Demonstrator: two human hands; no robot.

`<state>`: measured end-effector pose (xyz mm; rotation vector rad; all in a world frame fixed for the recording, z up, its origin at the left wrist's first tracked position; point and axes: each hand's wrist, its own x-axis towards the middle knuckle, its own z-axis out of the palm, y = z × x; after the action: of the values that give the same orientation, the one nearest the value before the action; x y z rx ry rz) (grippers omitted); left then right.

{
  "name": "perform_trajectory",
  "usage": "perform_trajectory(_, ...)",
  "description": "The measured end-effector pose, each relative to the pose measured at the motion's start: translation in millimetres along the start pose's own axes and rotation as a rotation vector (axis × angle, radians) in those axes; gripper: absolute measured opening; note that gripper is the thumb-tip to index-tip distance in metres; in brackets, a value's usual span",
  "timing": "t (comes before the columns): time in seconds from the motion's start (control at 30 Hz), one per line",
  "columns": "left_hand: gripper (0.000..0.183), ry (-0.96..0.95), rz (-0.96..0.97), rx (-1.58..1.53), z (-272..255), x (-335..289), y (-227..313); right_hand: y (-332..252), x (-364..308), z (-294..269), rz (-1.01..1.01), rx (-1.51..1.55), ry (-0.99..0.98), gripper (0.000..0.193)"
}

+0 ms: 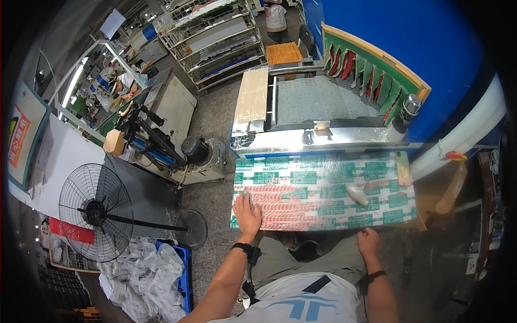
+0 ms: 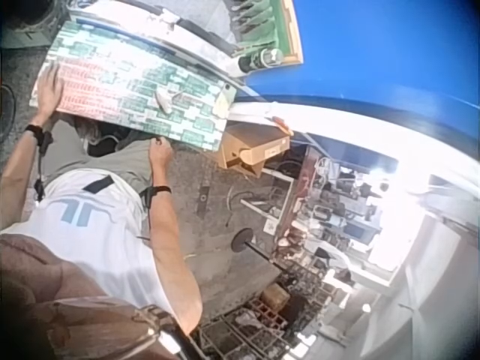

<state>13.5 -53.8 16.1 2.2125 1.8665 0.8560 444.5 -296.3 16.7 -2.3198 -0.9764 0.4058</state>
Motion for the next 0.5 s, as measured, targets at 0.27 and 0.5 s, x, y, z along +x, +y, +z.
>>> perform_trajectory(0.27, 0.060, -0.001, 0.002, 0.005, 0.2, 0.0, -0.5, 0.4, 0.0, 1.6, 0.014, 0.003, 0.010, 0.019)
perform_trajectory(0.5, 0.060, -0.001, 0.006, 0.009, 0.7, -0.3, -0.2, 1.1, 1.7, -1.1, 0.073, -0.062, -0.061, 0.019)
